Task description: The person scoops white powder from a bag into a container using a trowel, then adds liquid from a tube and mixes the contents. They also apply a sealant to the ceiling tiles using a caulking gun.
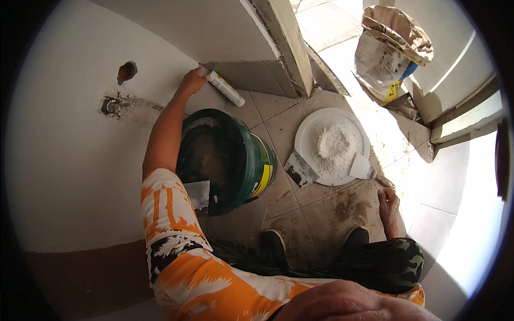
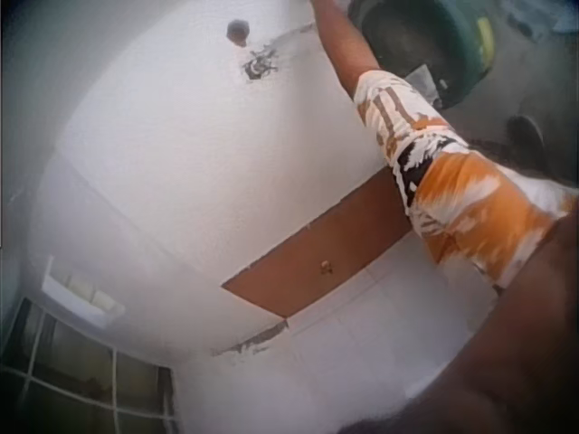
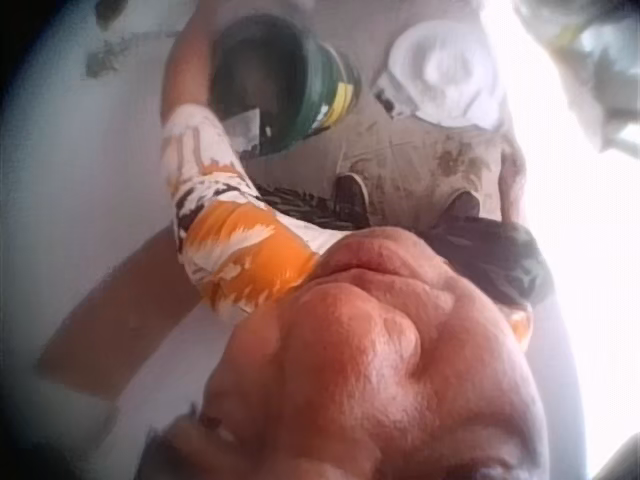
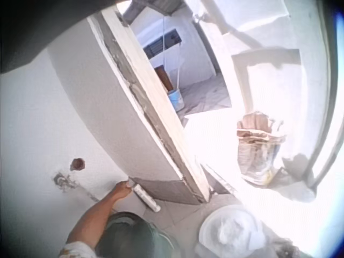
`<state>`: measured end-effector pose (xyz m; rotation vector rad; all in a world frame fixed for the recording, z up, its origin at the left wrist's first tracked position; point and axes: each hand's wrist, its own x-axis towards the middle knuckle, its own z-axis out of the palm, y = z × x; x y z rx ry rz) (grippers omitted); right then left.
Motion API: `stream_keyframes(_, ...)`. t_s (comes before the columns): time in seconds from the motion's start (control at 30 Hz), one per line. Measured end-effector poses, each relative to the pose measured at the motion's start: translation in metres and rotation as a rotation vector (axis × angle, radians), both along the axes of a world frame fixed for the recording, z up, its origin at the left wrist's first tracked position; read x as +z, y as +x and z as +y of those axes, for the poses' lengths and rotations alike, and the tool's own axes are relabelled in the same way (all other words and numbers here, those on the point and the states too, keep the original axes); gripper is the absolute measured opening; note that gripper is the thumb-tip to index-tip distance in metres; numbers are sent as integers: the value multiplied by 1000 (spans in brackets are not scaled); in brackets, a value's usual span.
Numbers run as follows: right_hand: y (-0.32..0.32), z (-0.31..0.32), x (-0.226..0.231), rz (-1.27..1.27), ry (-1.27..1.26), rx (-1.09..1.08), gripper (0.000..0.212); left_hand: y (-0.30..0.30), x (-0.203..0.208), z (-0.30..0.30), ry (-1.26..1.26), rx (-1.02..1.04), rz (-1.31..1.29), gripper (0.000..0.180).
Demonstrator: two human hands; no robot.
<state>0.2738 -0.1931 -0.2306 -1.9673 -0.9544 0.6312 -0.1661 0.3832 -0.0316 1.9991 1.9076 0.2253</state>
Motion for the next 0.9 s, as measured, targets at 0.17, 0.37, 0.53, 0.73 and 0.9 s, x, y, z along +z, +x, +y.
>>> stream_keyframes(0.17, 10, -49, -11, 12, -188, -86, 29, -4, -70, 76, -231, 13, 96, 59)
stream_keyframes(0.37, -7, -73, -23, 191, -225, -159, 30, -12, -85, 93, -247, 90, -17, 35)
stream_keyframes(0.53, -32, -97, 17, 26, -409, -222, 32, 13, -41, 10, 39, -156, -21, 17)
stream_keyframes(0.73, -34, -194, 97, 98, -392, -310, 28, 62, 141, -123, 408, -490, -54, 12)
stream_keyframes(0.9, -52, -137, 268, -134, -725, -197, 30, 33, 334, -253, 302, -396, -150, 11)
